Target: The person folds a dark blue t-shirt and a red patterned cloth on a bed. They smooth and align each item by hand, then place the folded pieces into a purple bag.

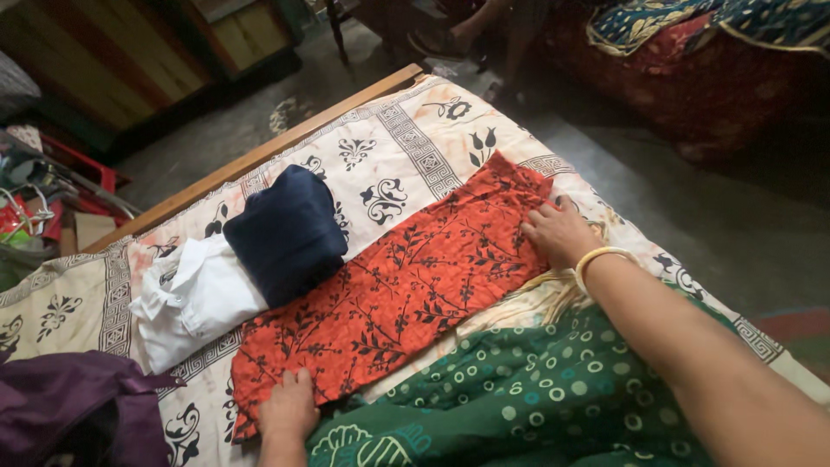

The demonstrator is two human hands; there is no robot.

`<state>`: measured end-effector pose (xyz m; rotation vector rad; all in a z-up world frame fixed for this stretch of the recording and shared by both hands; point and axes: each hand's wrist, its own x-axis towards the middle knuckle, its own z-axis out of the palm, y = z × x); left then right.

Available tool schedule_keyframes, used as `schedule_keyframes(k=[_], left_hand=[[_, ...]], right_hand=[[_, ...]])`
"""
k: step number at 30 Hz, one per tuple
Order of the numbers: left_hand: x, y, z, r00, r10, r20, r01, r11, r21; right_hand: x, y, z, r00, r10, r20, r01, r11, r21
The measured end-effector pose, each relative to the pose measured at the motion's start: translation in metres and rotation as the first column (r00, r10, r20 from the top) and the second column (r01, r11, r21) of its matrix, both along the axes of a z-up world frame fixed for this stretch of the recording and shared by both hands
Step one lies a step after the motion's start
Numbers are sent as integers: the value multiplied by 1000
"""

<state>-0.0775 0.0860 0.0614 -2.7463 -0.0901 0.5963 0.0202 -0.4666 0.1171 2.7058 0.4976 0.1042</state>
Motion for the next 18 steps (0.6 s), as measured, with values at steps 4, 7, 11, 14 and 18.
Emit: schedule_keyframes(k=[4, 7, 11, 14, 18], left_hand=[[5, 12, -19, 995, 1, 95, 0, 1000, -15], [9, 19, -27, 990, 17, 143, -14, 1000, -19], [13, 24, -22, 978, 47, 204, -34, 997, -64], [10, 26, 0, 954, 79, 290, -41, 990, -133], [3, 23, 48, 930, 96, 354, -41, 986, -160]], right_hand=[[-4, -3, 5, 998, -24, -55, 25, 999, 24], [-6, -5, 16, 984, -56, -170, 88, 979, 183], [-8, 3, 28, 976, -85, -200, 107, 989, 101], [-9, 11, 34, 968, -83, -238, 86, 996, 4], [-5, 19, 35, 979, 7, -206, -6, 1000, 7]])
